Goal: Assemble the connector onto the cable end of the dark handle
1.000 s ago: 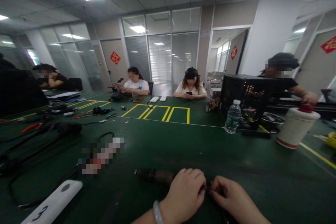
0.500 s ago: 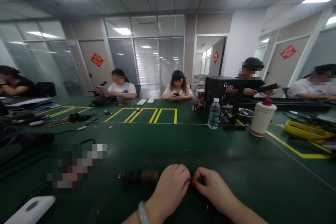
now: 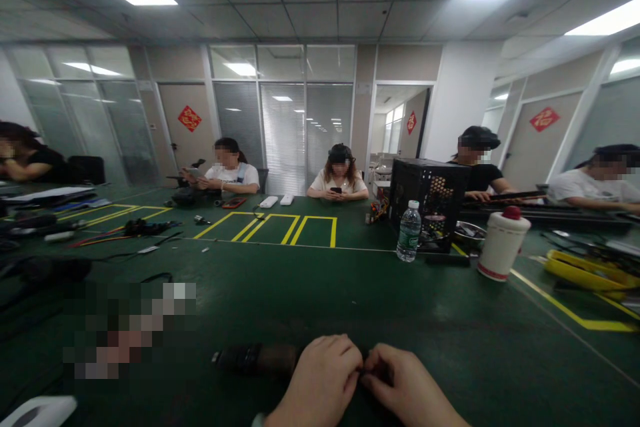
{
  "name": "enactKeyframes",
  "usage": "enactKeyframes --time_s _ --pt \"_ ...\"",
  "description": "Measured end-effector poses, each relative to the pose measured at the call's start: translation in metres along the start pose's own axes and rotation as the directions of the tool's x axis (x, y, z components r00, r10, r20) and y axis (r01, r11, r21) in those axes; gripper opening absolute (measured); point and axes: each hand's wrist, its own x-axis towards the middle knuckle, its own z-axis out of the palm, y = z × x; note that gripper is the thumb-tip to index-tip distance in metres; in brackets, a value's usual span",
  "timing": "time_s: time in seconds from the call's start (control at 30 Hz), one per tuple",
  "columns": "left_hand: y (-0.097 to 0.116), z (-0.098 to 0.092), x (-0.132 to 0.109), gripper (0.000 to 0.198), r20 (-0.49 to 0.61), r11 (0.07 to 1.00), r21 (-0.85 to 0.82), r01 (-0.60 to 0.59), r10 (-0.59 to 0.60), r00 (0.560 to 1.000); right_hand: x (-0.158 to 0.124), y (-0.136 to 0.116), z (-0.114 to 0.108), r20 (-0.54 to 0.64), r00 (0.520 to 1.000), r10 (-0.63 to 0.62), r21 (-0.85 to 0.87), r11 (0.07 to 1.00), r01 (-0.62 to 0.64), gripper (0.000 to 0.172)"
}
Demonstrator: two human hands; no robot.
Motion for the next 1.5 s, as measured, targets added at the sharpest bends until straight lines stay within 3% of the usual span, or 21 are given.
enactKeyframes --time_s 0.17,0.73,0.9,1.07,1.27,1.5 --pt "-0.005 0.003 0.001 0.021 -0.004 1.0 -0.021 -0.009 0.009 1.0 -0.001 0.005 0.001 0.008 1.0 0.008 -0.042 0.999 -0.008 0.01" --pt "-0.006 -0.001 0.002 0.019 0.04 0.998 -0.064 0.004 -0.002 0.999 0.006 0.011 0.003 -0.023 1.0 0.01 0.066 0.998 -0.009 0.008" --pt "-0.01 0.003 0.002 0.022 0.022 0.996 -0.088 -0.019 0.021 1.0 0.008 0.014 0.002 0.005 1.0 -0.006 0.059 0.998 0.006 0.008" --pt "-0.007 0.001 0.0 0.023 -0.038 0.992 -0.123 0.037 -0.042 0.998 0.008 0.016 0.002 0.017 1.0 0.002 0.022 1.0 -0.003 0.008" --pt "-0.004 -0.003 0.0 0.022 0.005 0.988 -0.132 0.077 -0.077 0.997 0.007 0.02 0.004 0.002 1.0 -0.006 0.013 1.0 0.006 0.008" --pt "-0.006 -0.002 0.0 0.017 -0.013 0.99 -0.131 0.041 -0.044 0.999 0.008 0.015 0.001 0.032 0.999 0.013 0.009 1.0 -0.013 0.007"
